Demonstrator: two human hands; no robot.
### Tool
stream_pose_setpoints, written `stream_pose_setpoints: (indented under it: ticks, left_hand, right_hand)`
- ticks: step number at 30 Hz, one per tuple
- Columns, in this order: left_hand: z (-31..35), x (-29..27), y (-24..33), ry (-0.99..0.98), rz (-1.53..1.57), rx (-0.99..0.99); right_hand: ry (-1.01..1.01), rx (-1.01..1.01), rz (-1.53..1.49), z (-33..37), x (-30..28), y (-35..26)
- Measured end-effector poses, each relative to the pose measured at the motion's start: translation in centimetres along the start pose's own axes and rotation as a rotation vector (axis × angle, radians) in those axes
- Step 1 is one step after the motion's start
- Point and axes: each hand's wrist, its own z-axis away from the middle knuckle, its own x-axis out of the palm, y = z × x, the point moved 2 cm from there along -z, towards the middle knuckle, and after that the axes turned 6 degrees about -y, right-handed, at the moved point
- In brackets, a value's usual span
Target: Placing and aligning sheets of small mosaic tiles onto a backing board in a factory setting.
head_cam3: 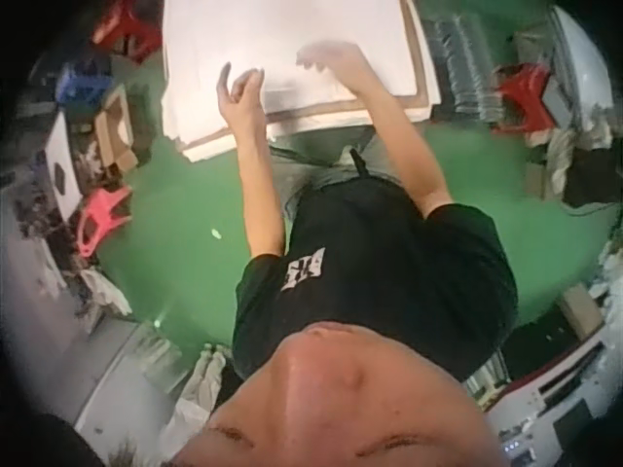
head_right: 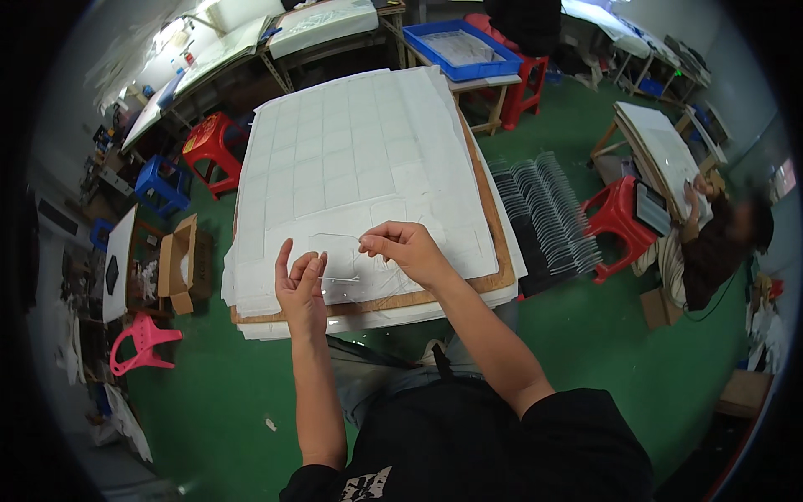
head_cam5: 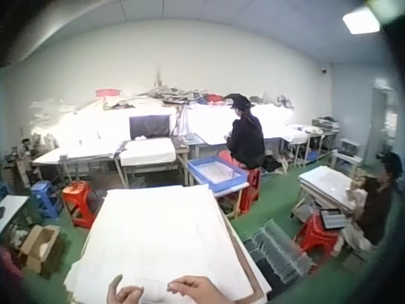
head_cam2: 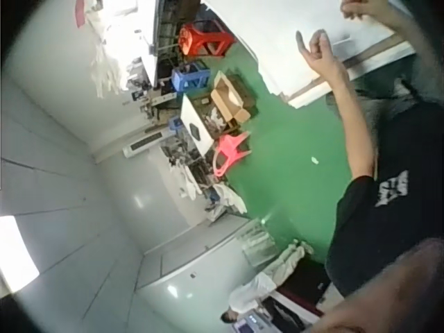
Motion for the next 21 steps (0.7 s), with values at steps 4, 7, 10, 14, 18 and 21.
stream_pose_setpoints:
  ticks: [4, 7, 10, 14, 18, 21]
  left_hand:
    - [0.2, -0.5, -0.7, 0.054, 0.056, -0.038]
    - [-0.3, -1.1, -1.4, 0.106, 0.110, -0.047]
    - [-0.9, -2.0, -1.9, 0.189, 0.196, -0.052]
    - [-1.4, -2.4, -1.7, 0.217, 0.185, -0.057]
    - [-1.0, -1.1, -2.1, 0.163, 0.181, -0.079]
    - [-0.7, -0.1, -2.3, 0.098, 0.181, -0.102]
  right_hand:
    - [0.006, 0.019, 0.057, -0.7, 0.3, 0.4]
    - [0.030, 0.032, 0.092, -1.3, -0.1, 0.9]
    - [0.117, 0.041, 0.122, -1.8, -0.9, 1.5]
    - [0.288, -0.056, 0.453, -1.5, -1.1, 2.0]
    - [0.217, -0.022, 0.395, -0.9, 0.3, 2.0]
    - [0.094, 0.045, 0.227, -0.4, 1.1, 1.9]
